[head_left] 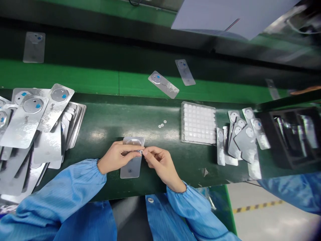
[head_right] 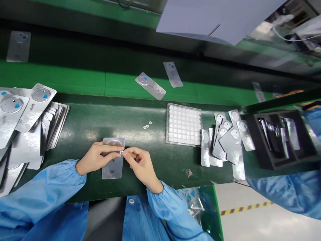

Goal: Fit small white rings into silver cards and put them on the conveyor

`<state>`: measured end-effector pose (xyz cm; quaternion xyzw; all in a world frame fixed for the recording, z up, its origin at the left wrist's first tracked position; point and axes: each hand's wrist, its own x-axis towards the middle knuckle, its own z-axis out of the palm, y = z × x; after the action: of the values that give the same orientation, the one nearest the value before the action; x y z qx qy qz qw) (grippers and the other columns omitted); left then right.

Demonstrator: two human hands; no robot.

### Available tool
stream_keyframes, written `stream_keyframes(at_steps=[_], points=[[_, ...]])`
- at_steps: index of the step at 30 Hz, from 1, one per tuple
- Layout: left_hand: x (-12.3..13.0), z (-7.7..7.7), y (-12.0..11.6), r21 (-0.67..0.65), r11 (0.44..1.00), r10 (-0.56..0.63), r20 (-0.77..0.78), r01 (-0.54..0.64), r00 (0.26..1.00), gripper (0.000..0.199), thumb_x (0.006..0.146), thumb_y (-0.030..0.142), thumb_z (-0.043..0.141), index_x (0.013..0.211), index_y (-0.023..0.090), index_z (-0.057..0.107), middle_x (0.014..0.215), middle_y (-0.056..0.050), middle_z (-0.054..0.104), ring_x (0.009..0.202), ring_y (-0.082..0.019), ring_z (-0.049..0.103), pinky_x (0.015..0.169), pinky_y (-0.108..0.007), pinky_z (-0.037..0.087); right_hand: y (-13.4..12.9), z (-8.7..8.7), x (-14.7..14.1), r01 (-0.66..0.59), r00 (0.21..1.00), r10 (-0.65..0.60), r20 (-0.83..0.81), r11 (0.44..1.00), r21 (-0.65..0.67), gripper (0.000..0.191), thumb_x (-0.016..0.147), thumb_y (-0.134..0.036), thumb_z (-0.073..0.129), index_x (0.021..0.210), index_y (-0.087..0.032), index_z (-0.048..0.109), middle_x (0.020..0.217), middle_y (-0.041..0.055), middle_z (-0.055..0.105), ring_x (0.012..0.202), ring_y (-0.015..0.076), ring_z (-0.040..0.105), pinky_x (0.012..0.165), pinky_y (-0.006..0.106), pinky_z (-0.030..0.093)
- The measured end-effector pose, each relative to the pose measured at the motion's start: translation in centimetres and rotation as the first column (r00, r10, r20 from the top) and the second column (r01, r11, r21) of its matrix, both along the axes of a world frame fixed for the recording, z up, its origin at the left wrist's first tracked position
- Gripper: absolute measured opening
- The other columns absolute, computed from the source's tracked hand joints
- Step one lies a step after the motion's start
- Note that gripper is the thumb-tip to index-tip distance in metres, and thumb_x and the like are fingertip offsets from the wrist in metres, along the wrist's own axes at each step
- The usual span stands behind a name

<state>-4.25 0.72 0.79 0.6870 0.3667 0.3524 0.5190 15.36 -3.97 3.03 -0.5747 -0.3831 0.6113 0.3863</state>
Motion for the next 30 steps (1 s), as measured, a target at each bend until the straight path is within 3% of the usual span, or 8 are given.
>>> stream_keyframes(at_steps=[4,8,18,26,30], points=[[0.1,0.4,0.1,0.000,1.000,0.014,0.001,-0.014,1.000,0.039,0.089,0.024,0.077,0.128,0.022,0.074,0.124,-0.007,0.078,0.111,-0.023,0.075,0.101,-0.032,0.058,0.4,0.6,-0.4,0.023,0.975,-0.058,0.216,0.987,0.161,0.040,0.087,-0.057,0.076,0.082,-0.018,0.076,0.067,0.0031,0.066,0.056,0.0138,0.053,0.049,0.025,0.040],[0.1,0.6,0.0,-0.016,1.000,0.017,-0.010,-0.018,1.000,0.047,0.090,0.022,0.073,0.137,0.023,0.066,0.128,-0.008,0.075,0.111,-0.023,0.075,0.101,-0.033,0.058,0.6,0.7,-1.1,-0.019,0.938,-0.055,0.341,0.977,0.211,0.037,0.090,-0.053,0.072,0.082,-0.018,0.077,0.059,0.0002,0.060,0.050,0.0125,0.045,0.046,0.025,0.037],[0.0,0.8,0.0,-0.072,0.997,0.006,-0.054,-0.010,0.999,0.061,0.089,0.021,0.071,0.148,0.027,0.055,0.118,-0.004,0.077,0.090,-0.019,0.076,0.081,-0.028,0.061,1.0,0.6,-1.9,0.005,0.912,-0.107,0.397,0.968,0.250,0.029,0.090,-0.045,0.072,0.079,-0.018,0.077,0.057,-0.0012,0.057,0.049,0.0117,0.043,0.046,0.025,0.037],[-0.1,0.7,0.1,-0.156,0.988,-0.004,0.004,0.005,1.000,0.087,0.092,0.023,0.069,0.166,0.029,0.025,0.100,-0.003,0.074,0.080,-0.019,0.071,0.078,-0.030,0.061,1.4,0.9,-1.7,-0.030,0.911,-0.073,0.406,0.970,0.242,0.031,0.087,-0.047,0.073,0.074,-0.019,0.076,0.054,-0.0022,0.054,0.048,0.0113,0.042,0.046,0.024,0.036],[-0.2,0.8,0.1,-0.171,0.985,-0.005,0.003,0.005,1.000,0.091,0.091,0.025,0.069,0.168,0.029,0.019,0.092,-0.002,0.072,0.075,-0.019,0.068,0.074,-0.030,0.061,1.8,1.1,-1.4,-0.064,0.909,-0.035,0.415,0.973,0.221,0.031,0.087,-0.046,0.073,0.075,-0.018,0.076,0.056,-0.0011,0.058,0.049,0.0118,0.046,0.047,0.025,0.039]])
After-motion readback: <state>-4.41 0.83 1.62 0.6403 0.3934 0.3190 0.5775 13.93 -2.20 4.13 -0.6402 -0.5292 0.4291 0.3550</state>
